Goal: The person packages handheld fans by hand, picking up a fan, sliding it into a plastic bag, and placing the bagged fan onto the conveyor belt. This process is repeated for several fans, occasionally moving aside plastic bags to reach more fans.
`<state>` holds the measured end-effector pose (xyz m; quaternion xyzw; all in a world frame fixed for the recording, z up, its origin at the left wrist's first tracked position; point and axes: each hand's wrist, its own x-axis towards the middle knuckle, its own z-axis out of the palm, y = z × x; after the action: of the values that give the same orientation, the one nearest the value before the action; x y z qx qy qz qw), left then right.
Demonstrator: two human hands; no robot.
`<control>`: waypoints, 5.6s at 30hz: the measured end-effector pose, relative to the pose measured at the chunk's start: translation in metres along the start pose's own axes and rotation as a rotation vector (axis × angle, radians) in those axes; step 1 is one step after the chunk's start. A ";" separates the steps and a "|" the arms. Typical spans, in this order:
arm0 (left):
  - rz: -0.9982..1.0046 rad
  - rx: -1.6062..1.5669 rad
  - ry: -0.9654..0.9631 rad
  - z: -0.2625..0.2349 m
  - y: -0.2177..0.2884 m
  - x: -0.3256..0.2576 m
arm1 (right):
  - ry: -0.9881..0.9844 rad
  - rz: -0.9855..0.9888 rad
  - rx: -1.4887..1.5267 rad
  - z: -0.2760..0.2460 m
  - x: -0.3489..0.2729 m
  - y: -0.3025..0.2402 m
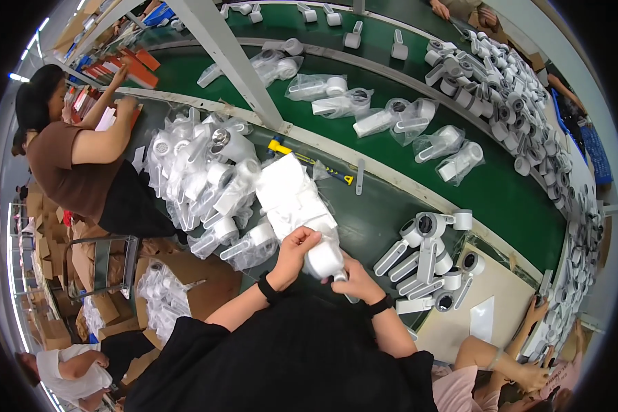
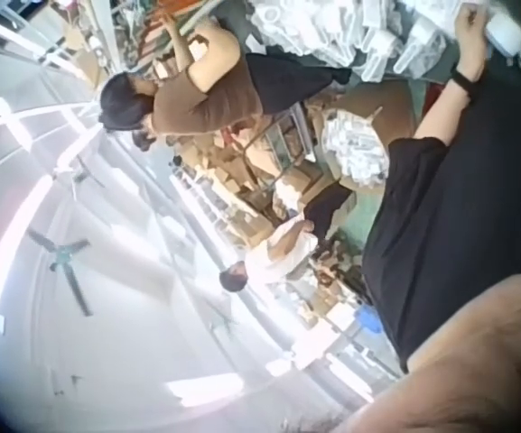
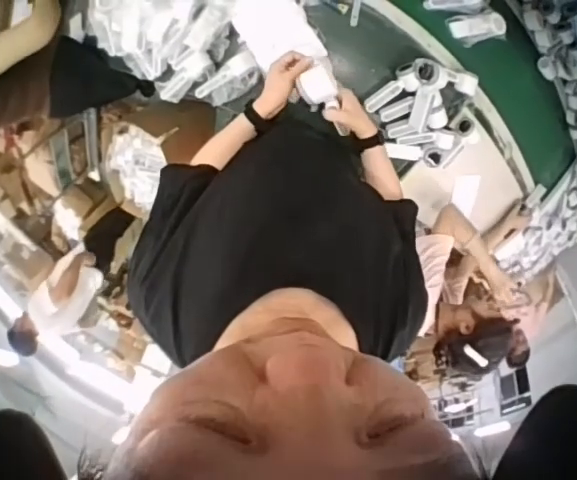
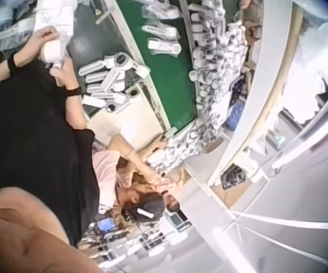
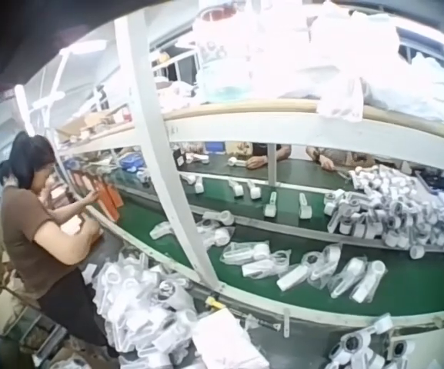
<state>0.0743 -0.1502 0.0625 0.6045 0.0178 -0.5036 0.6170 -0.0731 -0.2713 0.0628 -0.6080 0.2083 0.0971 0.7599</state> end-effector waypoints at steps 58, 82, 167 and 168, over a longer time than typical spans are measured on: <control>0.540 0.494 -0.583 0.224 -0.071 0.123 | 0.936 0.156 0.361 -0.286 0.002 0.048; 0.785 1.619 -0.083 -0.016 -0.079 0.029 | 1.172 0.161 -0.651 -0.158 -0.097 0.100; 0.354 0.480 -0.106 0.048 -0.062 -0.003 | -0.041 0.069 0.741 -0.057 -0.005 0.061; 0.405 0.473 -0.007 0.050 -0.058 -0.003 | 0.014 0.067 0.645 -0.056 -0.015 0.043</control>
<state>0.0063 -0.1728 0.0354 0.7208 -0.2226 -0.3626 0.5471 -0.1151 -0.3133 0.0213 -0.3291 0.2534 0.0471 0.9084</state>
